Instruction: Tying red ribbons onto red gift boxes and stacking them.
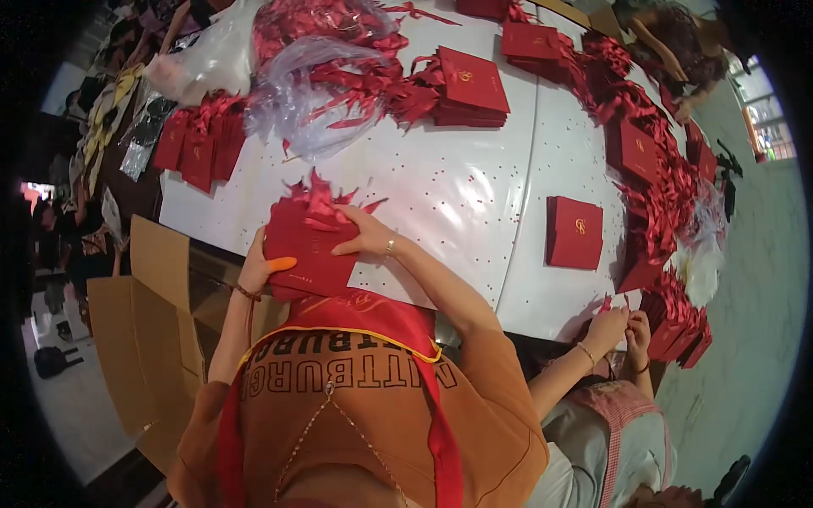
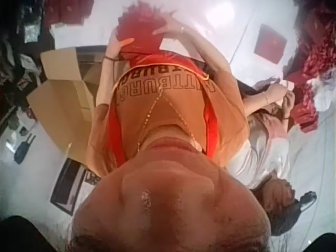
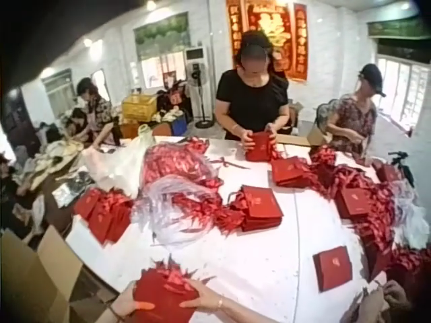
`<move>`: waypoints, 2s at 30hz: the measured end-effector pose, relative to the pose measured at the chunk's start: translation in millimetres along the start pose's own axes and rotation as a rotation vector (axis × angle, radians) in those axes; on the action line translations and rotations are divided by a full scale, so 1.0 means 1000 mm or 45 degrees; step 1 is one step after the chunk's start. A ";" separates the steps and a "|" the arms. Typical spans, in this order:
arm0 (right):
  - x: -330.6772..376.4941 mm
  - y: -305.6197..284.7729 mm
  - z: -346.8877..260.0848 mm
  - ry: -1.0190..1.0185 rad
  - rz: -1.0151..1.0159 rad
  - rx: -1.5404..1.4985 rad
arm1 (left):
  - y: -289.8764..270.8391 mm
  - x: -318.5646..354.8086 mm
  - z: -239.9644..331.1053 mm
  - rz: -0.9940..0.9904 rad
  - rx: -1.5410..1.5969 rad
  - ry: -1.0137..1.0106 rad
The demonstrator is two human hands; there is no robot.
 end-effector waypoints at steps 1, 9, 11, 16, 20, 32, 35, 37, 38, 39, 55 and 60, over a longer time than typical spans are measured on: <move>0.012 -0.013 0.001 -0.019 0.182 0.002 | 0.011 -0.004 0.021 0.042 -0.241 0.206; 0.102 -0.077 -0.010 0.124 0.328 0.983 | 0.130 -0.031 0.126 -0.014 -1.736 0.675; 0.121 -0.086 -0.043 -0.051 0.532 0.993 | 0.134 -0.036 0.129 -0.029 -1.751 0.746; 0.118 -0.095 -0.146 -0.420 1.129 1.022 | 0.139 -0.032 0.124 -0.004 -1.768 0.812; 0.059 -0.072 -0.167 -0.470 0.601 1.445 | 0.145 -0.028 0.119 -0.002 -1.803 0.937; 0.032 -0.095 -0.064 -0.115 0.799 0.215 | 0.087 -0.034 0.081 -0.178 -0.780 1.047; 0.034 -0.092 -0.054 -0.082 0.854 0.031 | 0.081 -0.033 0.069 -0.175 -0.319 1.063; 0.032 -0.092 -0.051 -0.060 0.872 -0.016 | 0.076 -0.032 0.063 -0.107 -0.072 0.995; 0.032 -0.091 -0.049 -0.039 0.895 -0.062 | 0.078 -0.032 0.064 -0.106 -0.071 0.988; 0.027 -0.088 -0.047 -0.033 0.894 -0.064 | 0.084 -0.036 0.065 -0.116 -0.228 0.927; 0.054 -0.060 -0.061 -0.697 0.542 1.005 | 0.080 -0.057 0.059 -0.241 0.313 0.816; 0.057 -0.069 -0.046 -0.480 0.620 0.702 | 0.097 -0.059 0.063 -0.324 0.745 0.617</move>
Point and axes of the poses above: each hand's wrist, its own x-axis away from the middle knuckle, its own y-axis out of the palm, z = x × y, the point moved 6 cm from there along -x, towards the middle knuckle, and after that the axes turned 11 degrees about -y, right-handed, at the moved point
